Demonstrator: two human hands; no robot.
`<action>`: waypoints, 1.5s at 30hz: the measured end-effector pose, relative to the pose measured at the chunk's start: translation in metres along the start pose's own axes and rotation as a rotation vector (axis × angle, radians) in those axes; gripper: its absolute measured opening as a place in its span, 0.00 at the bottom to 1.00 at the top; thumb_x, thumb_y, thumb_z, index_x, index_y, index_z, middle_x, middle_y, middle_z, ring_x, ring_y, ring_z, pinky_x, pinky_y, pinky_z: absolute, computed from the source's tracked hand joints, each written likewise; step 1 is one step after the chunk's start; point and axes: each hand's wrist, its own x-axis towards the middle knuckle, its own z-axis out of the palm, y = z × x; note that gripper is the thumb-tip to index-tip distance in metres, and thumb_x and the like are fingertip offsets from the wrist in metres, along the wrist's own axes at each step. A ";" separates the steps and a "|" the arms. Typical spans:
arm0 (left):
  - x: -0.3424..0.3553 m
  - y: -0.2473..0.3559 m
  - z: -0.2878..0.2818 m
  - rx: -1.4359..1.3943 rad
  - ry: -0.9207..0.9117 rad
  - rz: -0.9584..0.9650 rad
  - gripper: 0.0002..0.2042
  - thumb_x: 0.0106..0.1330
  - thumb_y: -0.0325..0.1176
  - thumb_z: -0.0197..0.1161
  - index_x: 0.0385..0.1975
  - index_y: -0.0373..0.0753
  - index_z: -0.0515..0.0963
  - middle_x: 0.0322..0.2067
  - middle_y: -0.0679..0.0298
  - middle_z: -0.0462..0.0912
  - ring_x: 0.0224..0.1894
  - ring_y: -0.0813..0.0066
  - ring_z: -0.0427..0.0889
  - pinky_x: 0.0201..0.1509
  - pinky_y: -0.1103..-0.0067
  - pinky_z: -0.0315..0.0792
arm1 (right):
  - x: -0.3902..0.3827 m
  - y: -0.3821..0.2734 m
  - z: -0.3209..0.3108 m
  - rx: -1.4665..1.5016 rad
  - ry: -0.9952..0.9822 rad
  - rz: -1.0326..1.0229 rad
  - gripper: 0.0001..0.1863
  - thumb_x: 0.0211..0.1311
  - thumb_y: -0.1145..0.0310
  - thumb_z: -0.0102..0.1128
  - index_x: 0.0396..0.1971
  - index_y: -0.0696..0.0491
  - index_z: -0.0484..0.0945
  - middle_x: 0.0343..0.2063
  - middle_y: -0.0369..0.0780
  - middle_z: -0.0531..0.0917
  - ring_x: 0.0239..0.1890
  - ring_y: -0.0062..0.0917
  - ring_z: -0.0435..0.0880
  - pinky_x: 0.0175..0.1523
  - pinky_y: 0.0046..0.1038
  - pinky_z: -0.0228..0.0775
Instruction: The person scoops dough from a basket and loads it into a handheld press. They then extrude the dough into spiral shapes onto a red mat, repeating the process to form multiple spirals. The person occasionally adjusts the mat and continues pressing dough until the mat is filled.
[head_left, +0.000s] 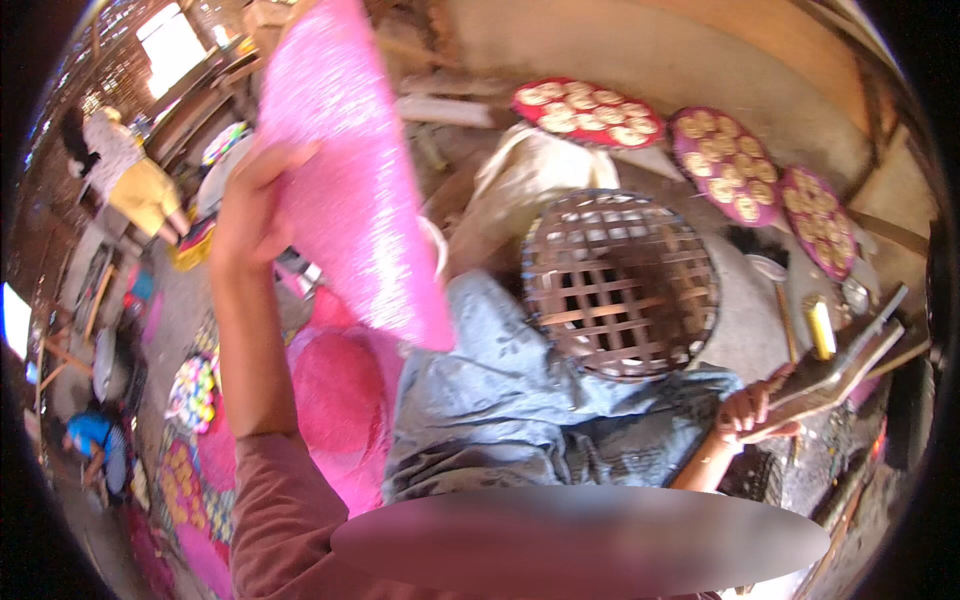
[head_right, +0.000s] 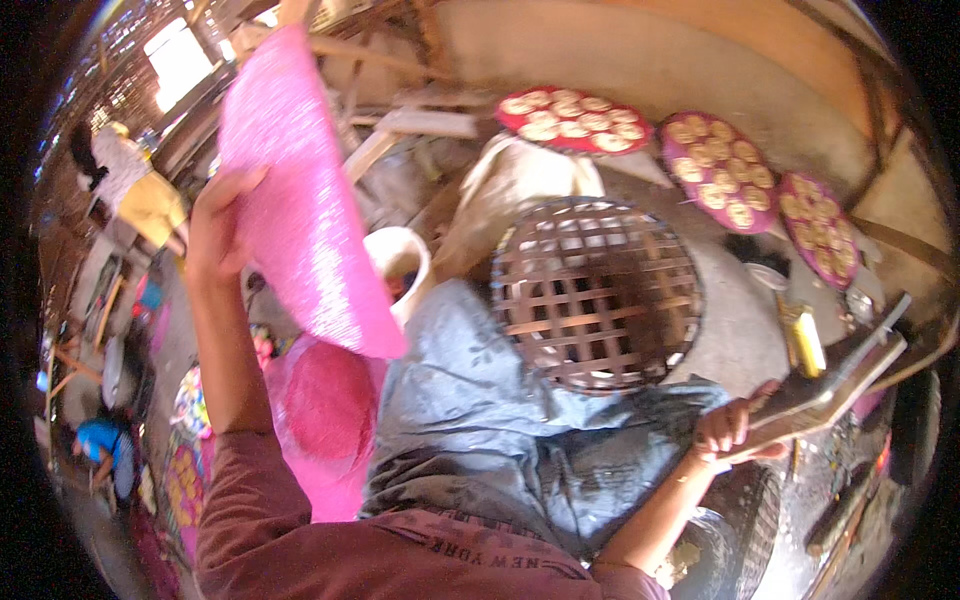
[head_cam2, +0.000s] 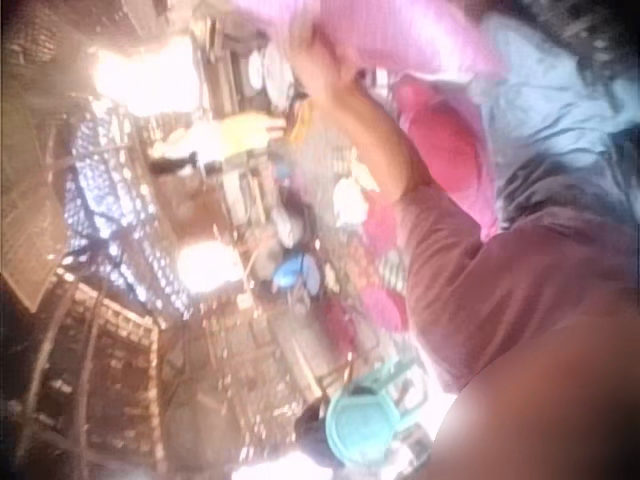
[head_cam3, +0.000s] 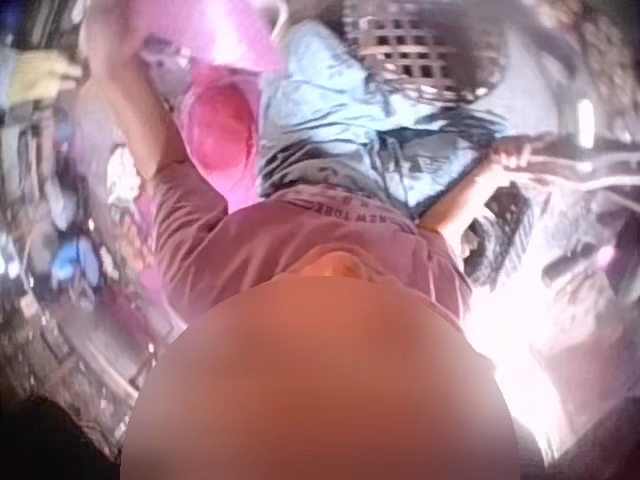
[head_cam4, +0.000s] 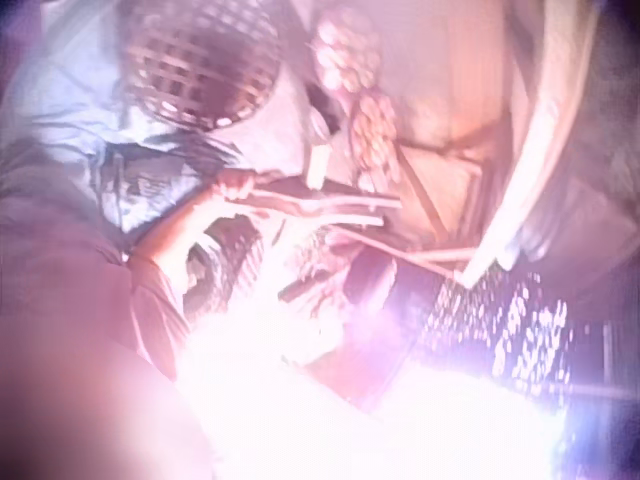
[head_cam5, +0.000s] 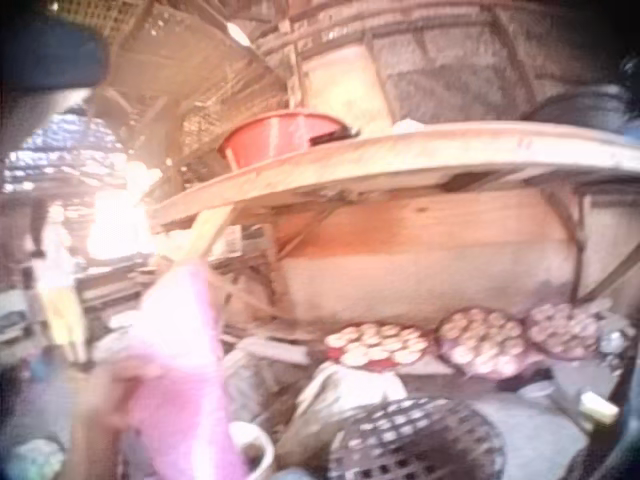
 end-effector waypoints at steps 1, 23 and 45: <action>0.029 -0.008 0.030 -0.145 -0.169 -0.021 0.16 0.61 0.27 0.58 0.49 0.30 0.74 0.43 0.56 0.82 0.42 0.67 0.83 0.47 0.74 0.78 | 0.001 0.006 0.002 0.029 -0.011 -0.022 0.51 0.55 0.45 0.67 0.71 0.49 0.49 0.15 0.33 0.64 0.09 0.14 0.58 0.13 0.18 0.49; 0.066 -0.289 0.099 -0.470 -0.222 -0.706 0.16 0.60 0.26 0.55 0.49 0.33 0.71 0.43 0.57 0.79 0.44 0.63 0.82 0.50 0.67 0.77 | -0.006 0.000 0.018 0.073 0.025 -0.158 0.50 0.56 0.39 0.62 0.71 0.47 0.50 0.20 0.34 0.66 0.15 0.18 0.61 0.21 0.21 0.51; -0.005 -0.204 0.104 -0.203 -0.350 -0.538 0.37 0.70 0.30 0.54 0.73 0.52 0.40 0.66 0.46 0.56 0.57 0.62 0.73 0.48 0.61 0.80 | 0.007 0.010 0.018 0.036 0.111 -0.133 0.49 0.58 0.39 0.60 0.71 0.48 0.48 0.21 0.34 0.65 0.15 0.18 0.61 0.21 0.20 0.52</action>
